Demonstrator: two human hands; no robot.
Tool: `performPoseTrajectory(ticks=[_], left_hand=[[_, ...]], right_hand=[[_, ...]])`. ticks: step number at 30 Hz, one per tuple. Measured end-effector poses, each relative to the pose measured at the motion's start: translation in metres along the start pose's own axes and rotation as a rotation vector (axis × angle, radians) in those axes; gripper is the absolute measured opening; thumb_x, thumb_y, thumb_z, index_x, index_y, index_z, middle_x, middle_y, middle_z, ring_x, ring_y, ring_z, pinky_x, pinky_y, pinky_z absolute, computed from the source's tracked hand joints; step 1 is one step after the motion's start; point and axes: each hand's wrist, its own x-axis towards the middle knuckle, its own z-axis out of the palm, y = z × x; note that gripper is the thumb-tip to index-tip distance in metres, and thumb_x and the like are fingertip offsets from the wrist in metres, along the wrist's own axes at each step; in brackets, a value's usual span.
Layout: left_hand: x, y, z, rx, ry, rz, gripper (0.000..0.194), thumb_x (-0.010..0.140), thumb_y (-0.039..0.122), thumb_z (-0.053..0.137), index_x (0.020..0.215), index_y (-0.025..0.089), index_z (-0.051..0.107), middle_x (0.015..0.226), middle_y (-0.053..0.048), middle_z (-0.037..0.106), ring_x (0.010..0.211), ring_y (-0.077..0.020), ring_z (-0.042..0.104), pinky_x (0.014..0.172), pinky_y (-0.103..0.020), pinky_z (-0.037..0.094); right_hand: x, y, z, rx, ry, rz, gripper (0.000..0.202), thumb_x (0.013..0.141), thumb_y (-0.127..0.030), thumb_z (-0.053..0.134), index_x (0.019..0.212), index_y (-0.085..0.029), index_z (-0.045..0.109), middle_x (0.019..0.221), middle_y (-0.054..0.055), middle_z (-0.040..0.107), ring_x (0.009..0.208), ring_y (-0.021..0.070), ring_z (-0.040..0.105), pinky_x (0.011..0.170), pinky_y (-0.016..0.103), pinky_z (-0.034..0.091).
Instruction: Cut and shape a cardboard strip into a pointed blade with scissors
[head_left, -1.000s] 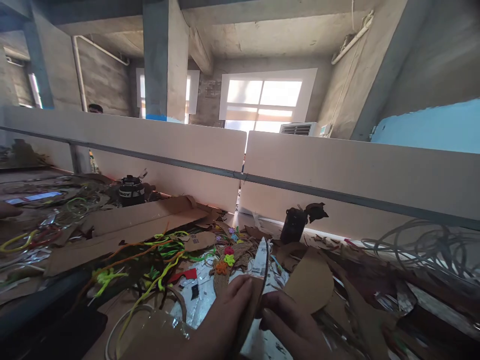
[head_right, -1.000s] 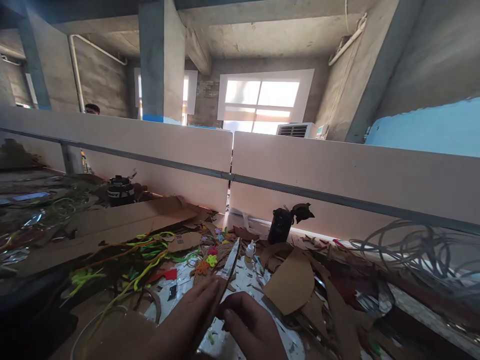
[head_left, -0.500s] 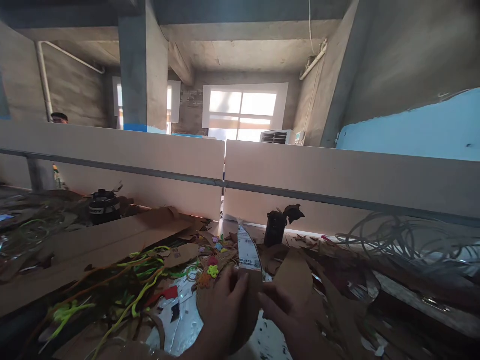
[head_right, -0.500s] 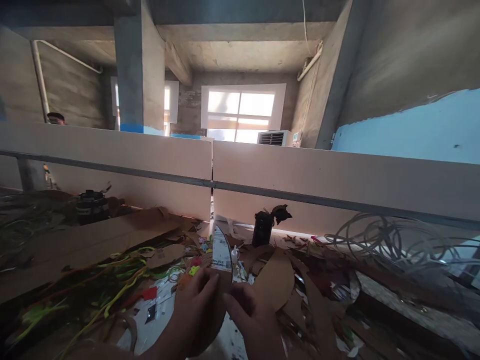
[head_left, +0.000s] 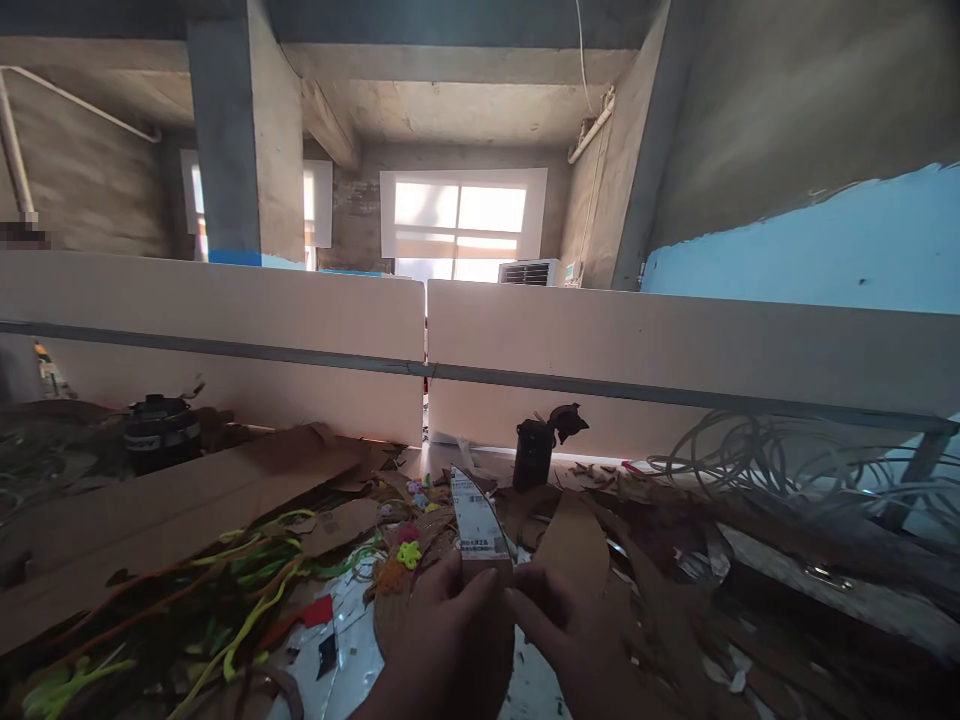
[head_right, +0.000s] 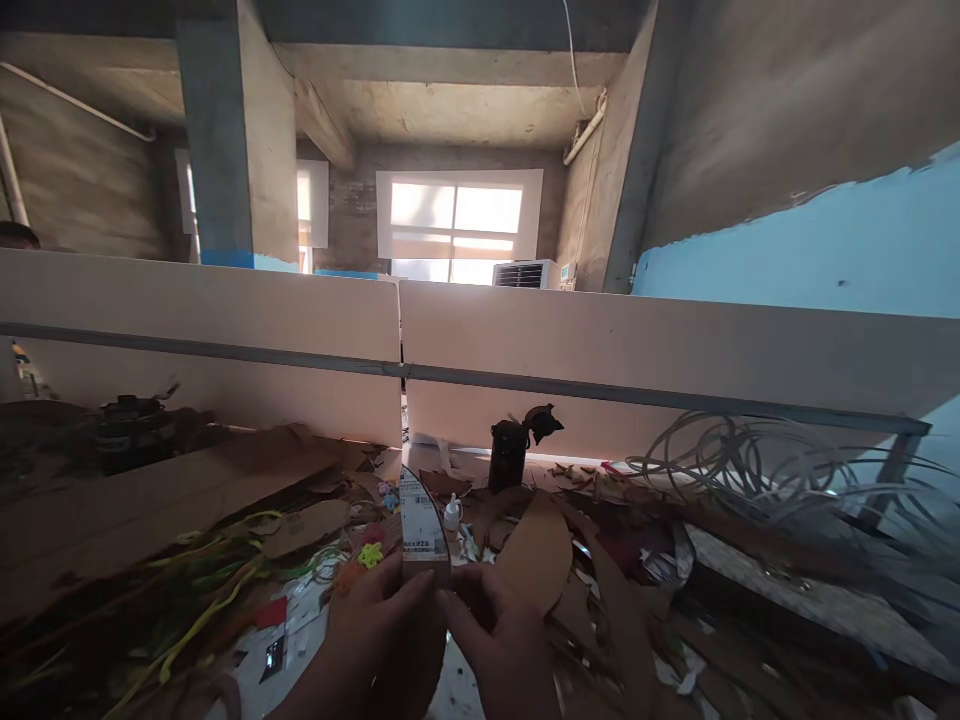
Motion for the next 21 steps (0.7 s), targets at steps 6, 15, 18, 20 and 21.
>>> performPoseTrajectory(ticks=[6, 15, 18, 20, 21], left_hand=[[0.003, -0.005, -0.011, -0.043, -0.070, -0.068, 0.033, 0.064, 0.039, 0.080, 0.085, 0.014, 0.074, 0.081, -0.007, 0.074, 0.080, -0.0247, 0.065, 0.072, -0.030, 0.046], [-0.005, -0.012, 0.009, -0.502, -0.192, -0.078, 0.012, 0.074, 0.020, 0.073, 0.083, 0.015, 0.069, 0.076, -0.006, 0.070, 0.068, -0.0186, 0.063, 0.068, -0.029, 0.045], [-0.006, -0.010, 0.009, -0.474, -0.196, -0.110, 0.013, 0.072, 0.019, 0.075, 0.081, 0.013, 0.069, 0.073, -0.007, 0.069, 0.065, -0.0192, 0.062, 0.066, -0.031, 0.046], [-0.006, -0.007, 0.007, -0.417, -0.186, -0.149, 0.012, 0.070, 0.018, 0.075, 0.077, 0.011, 0.069, 0.068, -0.006, 0.068, 0.061, -0.0185, 0.061, 0.063, -0.030, 0.044], [-0.006, -0.006, 0.006, -0.407, -0.179, -0.163, 0.011, 0.069, 0.018, 0.075, 0.076, 0.011, 0.069, 0.067, -0.006, 0.068, 0.061, -0.0182, 0.061, 0.062, -0.029, 0.043]], right_hand=[[0.004, -0.010, -0.011, -0.013, -0.055, 0.073, 0.032, 0.073, -0.049, 0.075, 0.084, -0.019, 0.075, 0.077, 0.003, 0.072, 0.072, 0.0183, 0.059, 0.062, 0.025, 0.046], [0.000, -0.015, -0.009, 0.080, -0.083, 0.110, 0.026, 0.071, -0.045, 0.077, 0.076, -0.019, 0.076, 0.070, 0.002, 0.069, 0.066, 0.0161, 0.056, 0.057, 0.025, 0.041], [0.000, -0.015, -0.009, 0.106, -0.131, 0.112, 0.026, 0.071, -0.044, 0.077, 0.076, -0.019, 0.076, 0.070, 0.003, 0.070, 0.068, 0.0169, 0.059, 0.057, 0.024, 0.040], [0.001, -0.017, -0.010, 0.108, -0.141, 0.117, 0.025, 0.072, -0.044, 0.076, 0.075, -0.019, 0.075, 0.068, 0.003, 0.070, 0.069, 0.0174, 0.060, 0.057, 0.025, 0.040], [0.001, -0.018, -0.011, 0.105, -0.147, 0.120, 0.025, 0.072, -0.043, 0.076, 0.074, -0.018, 0.075, 0.068, 0.002, 0.069, 0.069, 0.0175, 0.060, 0.057, 0.025, 0.040]])
